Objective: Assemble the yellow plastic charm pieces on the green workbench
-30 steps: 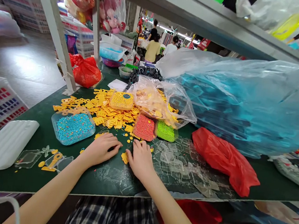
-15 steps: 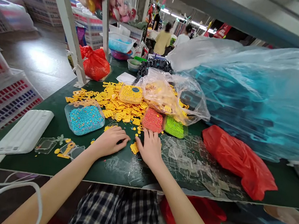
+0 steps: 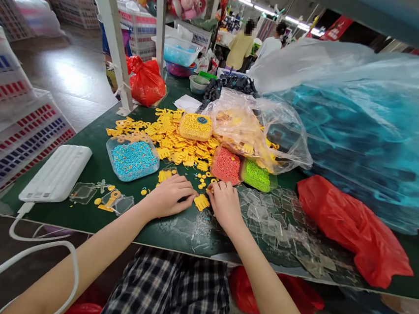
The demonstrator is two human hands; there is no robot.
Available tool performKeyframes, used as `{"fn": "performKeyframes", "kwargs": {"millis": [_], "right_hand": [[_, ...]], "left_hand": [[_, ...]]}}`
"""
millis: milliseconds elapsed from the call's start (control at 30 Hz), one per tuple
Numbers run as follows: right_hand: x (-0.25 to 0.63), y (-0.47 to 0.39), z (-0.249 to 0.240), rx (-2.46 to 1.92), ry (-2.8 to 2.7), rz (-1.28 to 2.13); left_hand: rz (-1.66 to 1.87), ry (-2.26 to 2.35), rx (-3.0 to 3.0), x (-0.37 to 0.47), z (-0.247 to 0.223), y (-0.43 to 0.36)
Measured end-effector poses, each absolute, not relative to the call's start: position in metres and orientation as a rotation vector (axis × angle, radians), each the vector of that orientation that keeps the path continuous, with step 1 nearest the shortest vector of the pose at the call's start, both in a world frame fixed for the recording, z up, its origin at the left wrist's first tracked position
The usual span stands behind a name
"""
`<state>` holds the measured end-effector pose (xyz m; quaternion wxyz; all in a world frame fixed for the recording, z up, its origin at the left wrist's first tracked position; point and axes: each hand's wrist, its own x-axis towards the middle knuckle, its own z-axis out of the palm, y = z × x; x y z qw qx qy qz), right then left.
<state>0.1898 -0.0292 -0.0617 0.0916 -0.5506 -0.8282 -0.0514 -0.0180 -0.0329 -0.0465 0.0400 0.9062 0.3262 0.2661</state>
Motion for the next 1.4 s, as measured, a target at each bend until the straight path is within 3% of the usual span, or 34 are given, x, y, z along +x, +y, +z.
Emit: {"fn": "performKeyframes", "kwargs": {"millis": [267, 700, 1067, 1400], "right_hand": [[0.207, -0.028, -0.050, -1.419, -2.608, 0.186], [0.222, -0.026, -0.048, -1.360, -2.726, 0.145], [0.198, -0.057, -0.026, -1.133, -2.674, -0.067], [0.177, -0.059, -0.036, -0.958, -2.618, -0.289]], "left_hand": [[0.892, 0.958, 2.743, -0.016, -0.051, -0.032], [0.804, 0.931, 2.853, -0.015, -0.051, -0.033], [0.909, 1.100, 2.557, -0.015, -0.046, -0.037], [0.730, 1.138, 2.344, -0.013, -0.047, -0.035]]}}
